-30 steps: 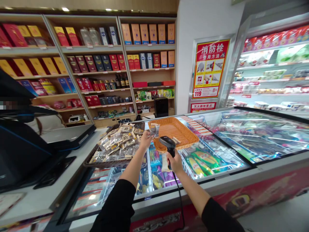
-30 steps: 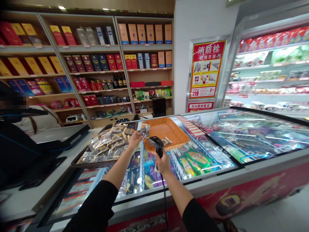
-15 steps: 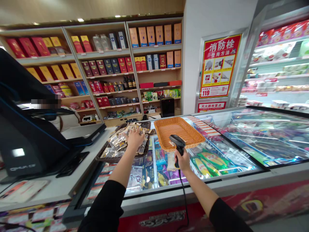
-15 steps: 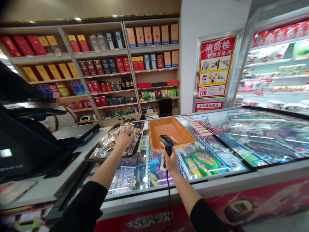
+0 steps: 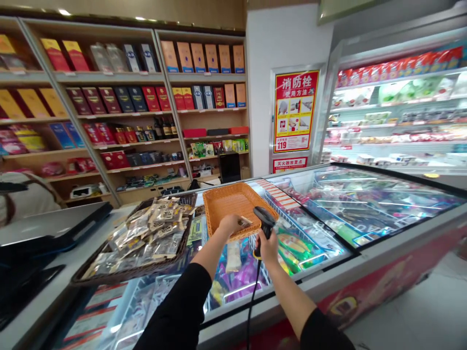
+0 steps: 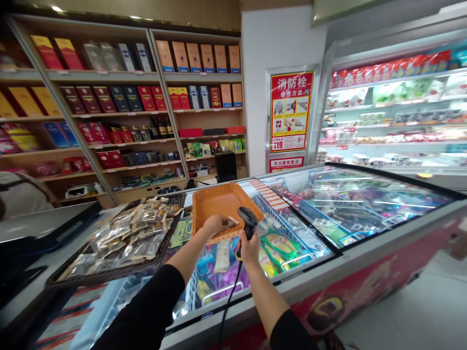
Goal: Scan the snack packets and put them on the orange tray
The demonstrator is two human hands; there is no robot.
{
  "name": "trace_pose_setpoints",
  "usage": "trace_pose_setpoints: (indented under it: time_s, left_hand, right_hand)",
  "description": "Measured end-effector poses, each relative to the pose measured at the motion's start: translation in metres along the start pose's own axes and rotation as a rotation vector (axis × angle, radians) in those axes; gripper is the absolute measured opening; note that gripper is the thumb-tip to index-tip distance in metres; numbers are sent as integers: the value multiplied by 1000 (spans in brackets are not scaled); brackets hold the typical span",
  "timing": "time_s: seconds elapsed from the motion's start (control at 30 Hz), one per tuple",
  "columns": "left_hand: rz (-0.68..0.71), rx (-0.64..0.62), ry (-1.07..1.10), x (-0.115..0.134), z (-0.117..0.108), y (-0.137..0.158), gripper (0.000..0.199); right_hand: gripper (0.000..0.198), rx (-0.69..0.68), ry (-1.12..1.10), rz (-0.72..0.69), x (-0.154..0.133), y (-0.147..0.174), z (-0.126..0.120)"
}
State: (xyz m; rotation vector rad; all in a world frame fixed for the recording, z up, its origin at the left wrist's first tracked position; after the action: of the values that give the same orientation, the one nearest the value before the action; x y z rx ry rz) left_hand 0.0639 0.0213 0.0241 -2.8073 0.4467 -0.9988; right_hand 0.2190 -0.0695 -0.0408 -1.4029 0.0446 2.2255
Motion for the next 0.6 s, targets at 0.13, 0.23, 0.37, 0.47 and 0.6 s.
trace_pose_setpoints:
  time_s: [0.13, 0.23, 0.37, 0.47, 0.6]
  left_hand:
    - [7, 36, -99, -12, 4, -6, 14]
    - [-87, 153, 80, -24, -9, -5, 16]
    - [-320, 278, 466, -48, -32, 6, 15]
    - [-358, 317, 738, -59, -56, 19, 22]
    - [-324, 390, 690, -85, -107, 45, 28]
  right_hand:
    - [28, 11, 6, -9, -2, 1, 4]
    - [27, 0, 9, -9, -5, 1, 6]
    - [28, -9, -6, -6, -7, 2, 5]
    - [29, -18, -14, 4, -7, 5, 3]
    - [26, -109, 75, -5, -9, 21, 22]
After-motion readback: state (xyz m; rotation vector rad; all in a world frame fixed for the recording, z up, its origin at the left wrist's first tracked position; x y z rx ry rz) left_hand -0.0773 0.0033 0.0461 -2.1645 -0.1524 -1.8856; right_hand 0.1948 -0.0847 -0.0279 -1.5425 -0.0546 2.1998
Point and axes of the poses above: each hand's wrist, its own y-axis away from the middle knuckle, its own z-axis out of the palm, x = y × z, the point moved 10 cm from there along -y, towards the middle knuckle, and after that the axes turned 9 degrees about -y, right-handed, at the moved point
